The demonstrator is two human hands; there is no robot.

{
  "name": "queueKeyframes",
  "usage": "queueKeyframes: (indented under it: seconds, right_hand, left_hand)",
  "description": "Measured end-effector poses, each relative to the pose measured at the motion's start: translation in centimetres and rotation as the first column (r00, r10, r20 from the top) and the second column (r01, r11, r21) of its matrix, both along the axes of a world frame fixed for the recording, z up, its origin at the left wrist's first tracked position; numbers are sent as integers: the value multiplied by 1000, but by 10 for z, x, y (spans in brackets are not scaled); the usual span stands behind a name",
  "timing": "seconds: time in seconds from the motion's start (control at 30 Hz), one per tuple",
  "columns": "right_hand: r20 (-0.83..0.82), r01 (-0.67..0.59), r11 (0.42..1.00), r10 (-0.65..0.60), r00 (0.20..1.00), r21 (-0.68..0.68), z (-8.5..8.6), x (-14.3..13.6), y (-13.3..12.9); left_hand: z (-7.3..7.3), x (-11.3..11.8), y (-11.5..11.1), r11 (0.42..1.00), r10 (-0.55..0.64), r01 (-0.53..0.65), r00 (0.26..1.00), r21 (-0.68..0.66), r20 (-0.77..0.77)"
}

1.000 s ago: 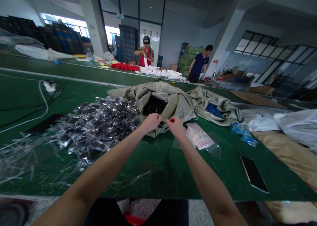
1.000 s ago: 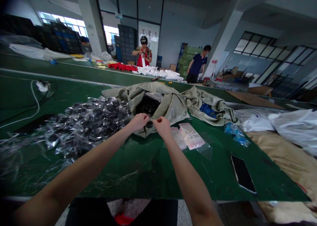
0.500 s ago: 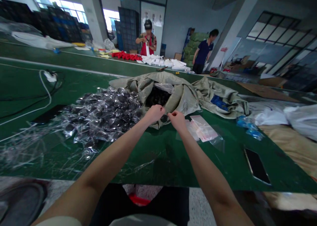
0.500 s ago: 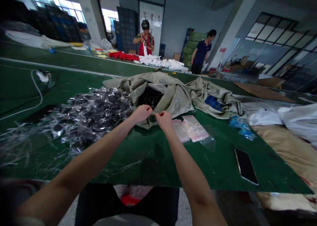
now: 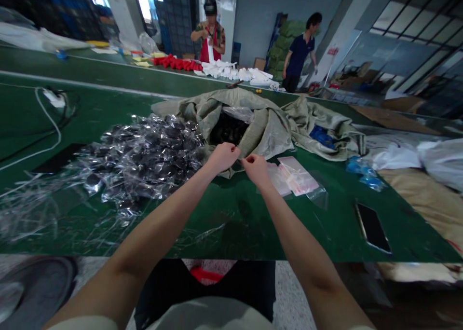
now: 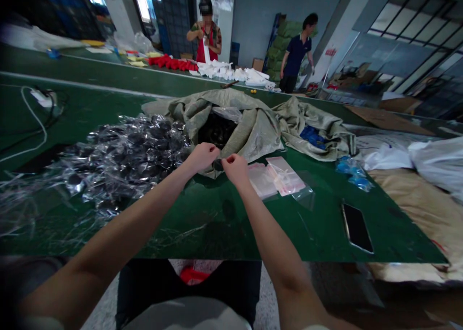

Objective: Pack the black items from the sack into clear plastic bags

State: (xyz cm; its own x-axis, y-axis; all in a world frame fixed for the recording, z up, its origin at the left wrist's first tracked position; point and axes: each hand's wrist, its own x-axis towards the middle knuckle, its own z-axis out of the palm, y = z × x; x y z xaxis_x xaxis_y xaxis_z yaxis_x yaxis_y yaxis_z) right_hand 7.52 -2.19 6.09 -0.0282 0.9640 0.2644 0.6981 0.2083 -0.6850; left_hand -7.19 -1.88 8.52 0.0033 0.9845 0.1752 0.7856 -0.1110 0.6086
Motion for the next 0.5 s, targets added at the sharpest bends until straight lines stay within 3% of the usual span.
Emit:
queueKeyframes:
  seconds: [0.27,0.37,0.5]
  right_hand:
    - [15,5,999,-5,1000,48,4,0,-4]
    - [27,-14,999,15,1000,-28,4,0,-5]
    - [-32,40,999,-40,999,20,1,3,-6]
  left_hand:
    - [10,-3,2,999,7,-6,999,33,-44]
    - [7,-2,4,1000,-14,15,997,12,-78]
    - [1,-1,3,1000,-18,20,995,15,-98]
